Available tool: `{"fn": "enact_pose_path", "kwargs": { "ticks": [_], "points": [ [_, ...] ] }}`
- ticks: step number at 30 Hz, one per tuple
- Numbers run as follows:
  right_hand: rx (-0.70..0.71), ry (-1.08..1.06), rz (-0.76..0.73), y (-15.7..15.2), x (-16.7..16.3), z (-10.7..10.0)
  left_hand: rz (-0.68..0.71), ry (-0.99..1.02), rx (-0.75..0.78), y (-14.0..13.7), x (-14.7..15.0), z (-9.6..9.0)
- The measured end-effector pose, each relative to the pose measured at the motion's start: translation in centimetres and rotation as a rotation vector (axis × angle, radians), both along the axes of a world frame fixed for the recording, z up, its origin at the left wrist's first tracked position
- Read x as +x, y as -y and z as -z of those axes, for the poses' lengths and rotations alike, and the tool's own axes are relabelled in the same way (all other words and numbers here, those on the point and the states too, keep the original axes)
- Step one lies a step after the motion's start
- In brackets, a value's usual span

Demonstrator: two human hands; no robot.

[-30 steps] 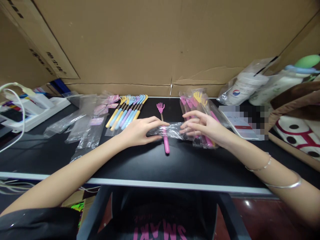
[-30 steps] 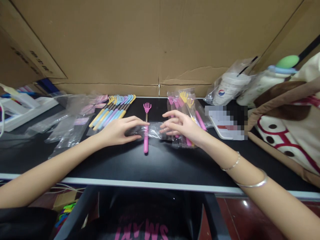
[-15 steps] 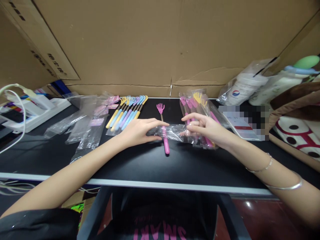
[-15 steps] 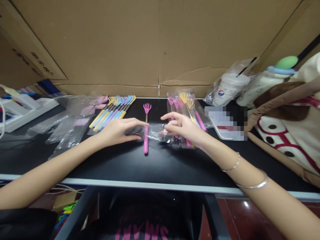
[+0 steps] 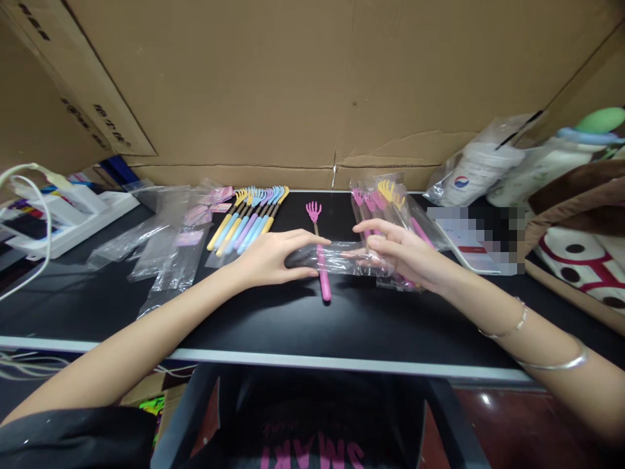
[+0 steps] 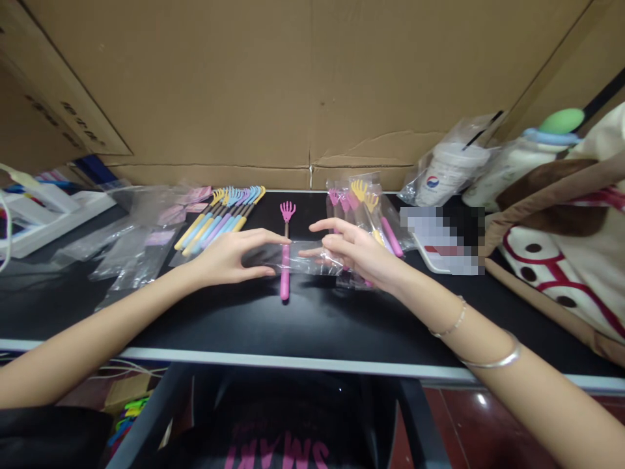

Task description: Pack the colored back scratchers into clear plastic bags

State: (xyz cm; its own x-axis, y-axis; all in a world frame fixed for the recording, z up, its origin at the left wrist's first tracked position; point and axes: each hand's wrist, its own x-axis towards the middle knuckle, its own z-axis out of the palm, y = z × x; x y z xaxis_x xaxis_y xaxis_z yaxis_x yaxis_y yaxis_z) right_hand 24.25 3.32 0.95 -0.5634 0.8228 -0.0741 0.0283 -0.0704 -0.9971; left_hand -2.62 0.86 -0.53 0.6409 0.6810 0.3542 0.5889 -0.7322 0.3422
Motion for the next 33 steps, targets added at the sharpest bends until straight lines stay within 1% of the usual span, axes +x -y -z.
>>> {"fn": "enact_pose_path", "kwargs": {
  "ticks": [4, 8, 11, 15, 18, 21, 24, 26, 28, 29, 30, 33],
  "points": [
    [-0.014, -0.041, -0.047, 0.3, -0.2, -0.1, 0.048, 0.027, -0.011, 0.1, 0.1, 0.0],
    [0.017, -0.056, -0.061, 0.4, -0.2, 0.0, 0.062, 0.060, -0.009, 0.1, 0.1, 0.0],
    [0.068, -0.035, -0.027, 0.2, -0.1, 0.2, 0.067, 0.083, 0.021, 0.0, 0.1, 0.0],
    [0.180, 0.055, 0.033, -0.1, 0.0, 0.5, 0.025, 0.088, 0.051, -0.2, -0.1, 0.2],
    [0.216, 0.036, 0.037, 0.0, -0.1, 0.5, -0.014, 0.104, 0.051, -0.4, -0.3, 0.2],
    [0.249, 0.032, 0.135, 0.1, 0.0, 0.1, -0.050, 0.142, 0.041, -0.5, -0.5, -0.1],
    [0.326, -0.026, 0.255, 0.1, 0.2, -0.3, -0.091, 0.196, 0.028, -0.7, -0.8, -0.6],
    [0.386, -0.006, 0.284, 0.1, 0.3, -0.5, -0.121, 0.229, 0.021, -0.8, -1.0, -0.8],
    [0.473, 0.091, 0.242, 0.3, 0.3, -0.5, -0.147, 0.247, 0.018, -0.9, -1.1, -0.8],
    [0.533, 0.159, 0.179, 0.5, 0.2, -0.5, -0.156, 0.246, 0.016, -1.0, -1.1, -0.8],
    [0.608, 0.226, 0.092, 0.7, 0.1, -0.3, -0.162, 0.239, 0.013, -1.0, -1.1, -0.8],
    [0.850, 0.390, -0.233, 1.4, -0.5, 0.3, -0.162, 0.218, 0.011, -0.9, -1.0, -0.8]
  ]
}}
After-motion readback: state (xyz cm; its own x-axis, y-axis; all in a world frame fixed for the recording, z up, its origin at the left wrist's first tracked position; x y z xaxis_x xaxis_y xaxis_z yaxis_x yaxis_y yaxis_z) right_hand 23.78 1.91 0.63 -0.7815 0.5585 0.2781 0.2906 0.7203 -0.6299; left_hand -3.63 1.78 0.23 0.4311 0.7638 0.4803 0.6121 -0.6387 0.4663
